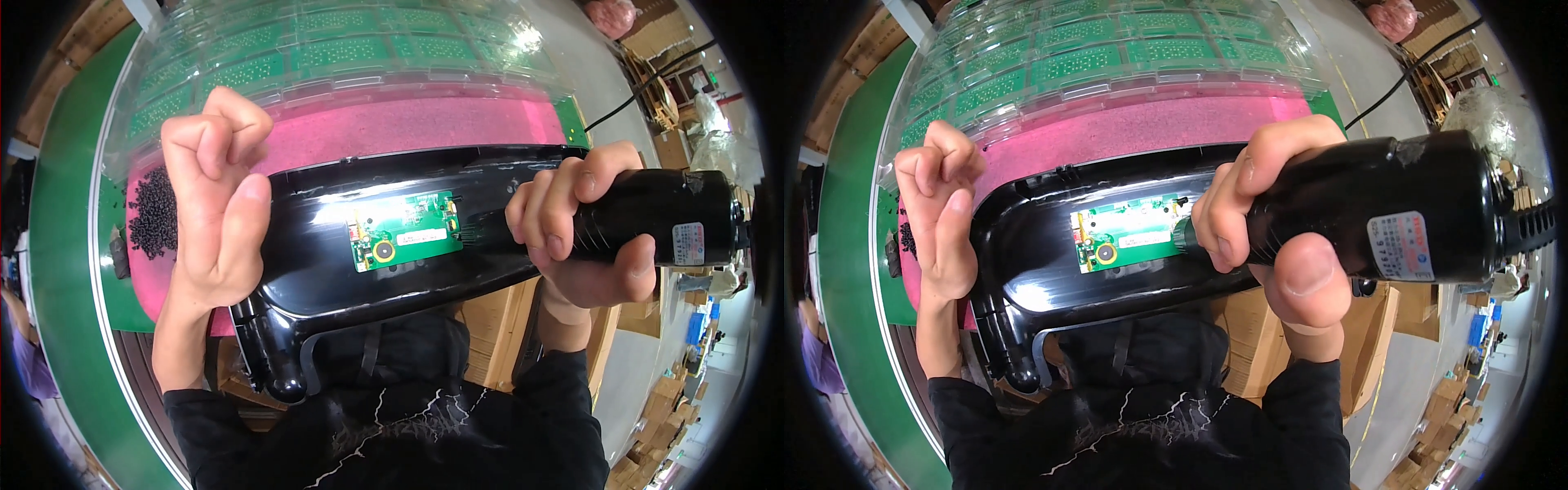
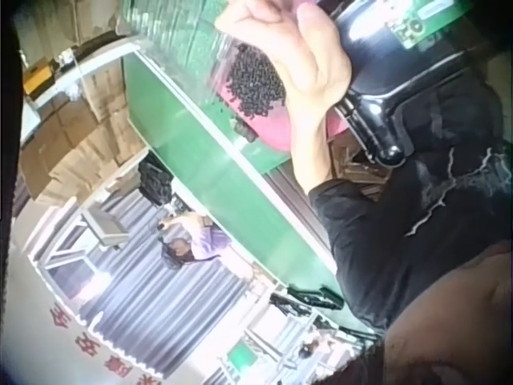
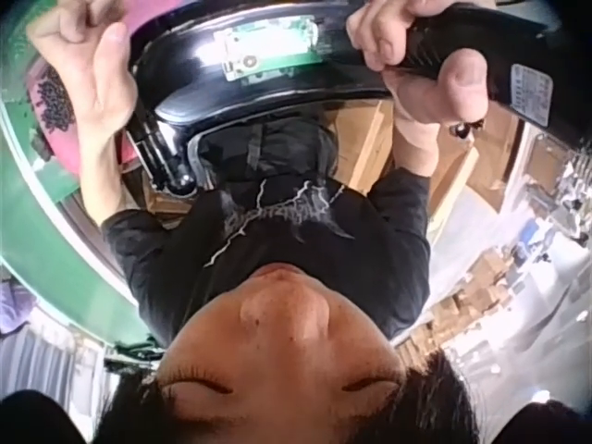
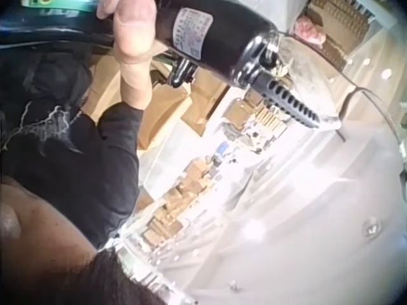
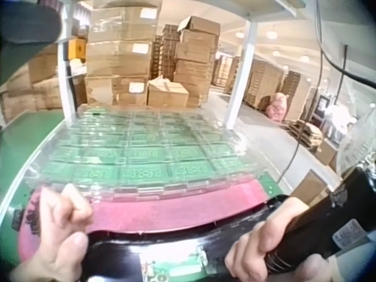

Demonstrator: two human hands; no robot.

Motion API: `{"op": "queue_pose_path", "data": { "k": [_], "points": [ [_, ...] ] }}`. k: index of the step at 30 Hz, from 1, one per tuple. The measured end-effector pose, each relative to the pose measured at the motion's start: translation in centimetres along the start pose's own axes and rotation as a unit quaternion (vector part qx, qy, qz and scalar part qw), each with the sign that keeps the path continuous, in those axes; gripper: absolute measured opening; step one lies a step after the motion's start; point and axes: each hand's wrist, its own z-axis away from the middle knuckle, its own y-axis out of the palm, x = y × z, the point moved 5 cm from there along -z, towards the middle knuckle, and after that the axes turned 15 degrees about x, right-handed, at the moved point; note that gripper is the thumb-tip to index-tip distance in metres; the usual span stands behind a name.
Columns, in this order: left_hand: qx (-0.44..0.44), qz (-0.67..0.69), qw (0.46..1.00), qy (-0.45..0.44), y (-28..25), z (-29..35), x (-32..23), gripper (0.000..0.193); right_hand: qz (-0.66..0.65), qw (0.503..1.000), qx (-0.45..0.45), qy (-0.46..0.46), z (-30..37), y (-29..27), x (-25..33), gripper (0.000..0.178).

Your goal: Assembling circuit boards into plastic housings and securing them with screws using an electric screwdriver.

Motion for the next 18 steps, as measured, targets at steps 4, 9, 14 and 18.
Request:
{"op": "queue_pose_path", "data": {
  "k": [4, 9, 14, 18],
  "points": [
    [0.069, -0.184, 0.98, -0.033, 0.6, -1.0, -0.1, 0.033, -0.026, 1.0, -0.007, 0.007, 0.0, 0.3, -0.1, 0.053],
    [0.119, -0.286, 0.948, -0.071, 1.2, -1.8, 0.0, 0.022, -0.014, 0.999, 0.032, 0.035, -0.6, 0.6, -0.4, 0.055],
    [0.163, -0.313, 0.919, -0.175, 1.0, -0.8, 0.9, 0.031, 0.025, 0.995, 0.021, 0.09, -0.5, 1.3, -0.3, 0.063],
    [0.217, -0.329, 0.901, -0.18, 1.5, -0.6, 1.4, 0.026, -0.09, 0.994, 0.0, 0.068, -1.3, -0.1, -0.8, 0.056]
  ]
}}
